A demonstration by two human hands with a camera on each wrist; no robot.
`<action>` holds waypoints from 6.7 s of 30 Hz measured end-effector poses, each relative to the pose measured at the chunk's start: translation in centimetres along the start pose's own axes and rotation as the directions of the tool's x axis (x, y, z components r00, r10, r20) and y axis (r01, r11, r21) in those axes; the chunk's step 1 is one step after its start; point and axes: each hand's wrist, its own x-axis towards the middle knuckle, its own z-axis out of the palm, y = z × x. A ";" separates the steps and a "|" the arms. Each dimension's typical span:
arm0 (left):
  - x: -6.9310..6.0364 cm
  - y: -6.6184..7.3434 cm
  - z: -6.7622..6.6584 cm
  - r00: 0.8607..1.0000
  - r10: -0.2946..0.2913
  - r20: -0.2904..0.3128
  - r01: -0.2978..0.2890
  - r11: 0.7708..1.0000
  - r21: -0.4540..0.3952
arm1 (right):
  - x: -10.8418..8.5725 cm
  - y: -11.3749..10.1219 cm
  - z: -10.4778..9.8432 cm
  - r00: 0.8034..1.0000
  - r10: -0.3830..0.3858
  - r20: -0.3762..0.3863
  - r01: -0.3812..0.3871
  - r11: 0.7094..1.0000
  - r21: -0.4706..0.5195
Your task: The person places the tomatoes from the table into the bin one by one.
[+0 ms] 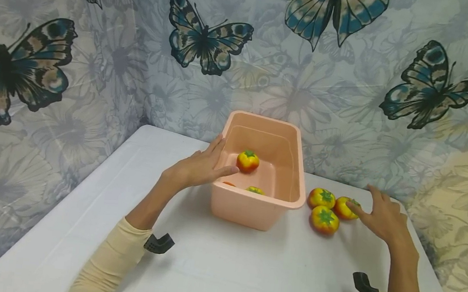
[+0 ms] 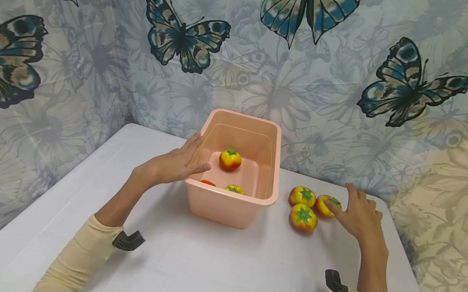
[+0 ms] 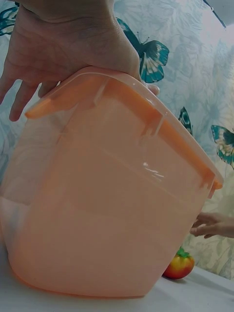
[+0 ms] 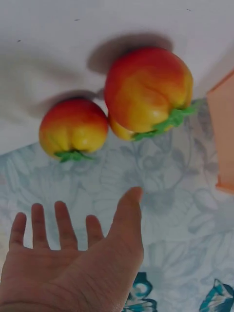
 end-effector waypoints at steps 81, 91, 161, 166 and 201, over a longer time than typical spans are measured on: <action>-0.1 0.0 0.0 1.000 -0.007 -0.002 0.007 1.000 0.002 | -0.9 -17.8 -2.1 0.835 -0.438 -0.333 0.508 0.846 0.161; -0.1 -0.1 -0.2 1.000 -0.003 -0.008 0.003 1.000 -0.003 | -1.8 -16.8 -2.7 0.887 -0.364 -0.286 0.420 0.892 0.169; -0.1 -0.3 0.1 1.000 0.010 -0.021 -0.011 0.999 -0.030 | -3.0 -6.2 0.9 0.994 -0.081 0.077 0.083 0.996 -0.018; -0.1 -0.3 0.1 1.000 0.000 -0.018 -0.001 1.000 -0.030 | -3.2 -7.6 -0.4 0.994 -0.102 0.025 0.102 0.995 0.003; -0.1 0.0 -0.1 1.000 0.006 0.001 -0.006 1.000 -0.026 | 0.1 -20.9 -2.6 0.894 -0.433 -0.118 0.437 0.899 0.012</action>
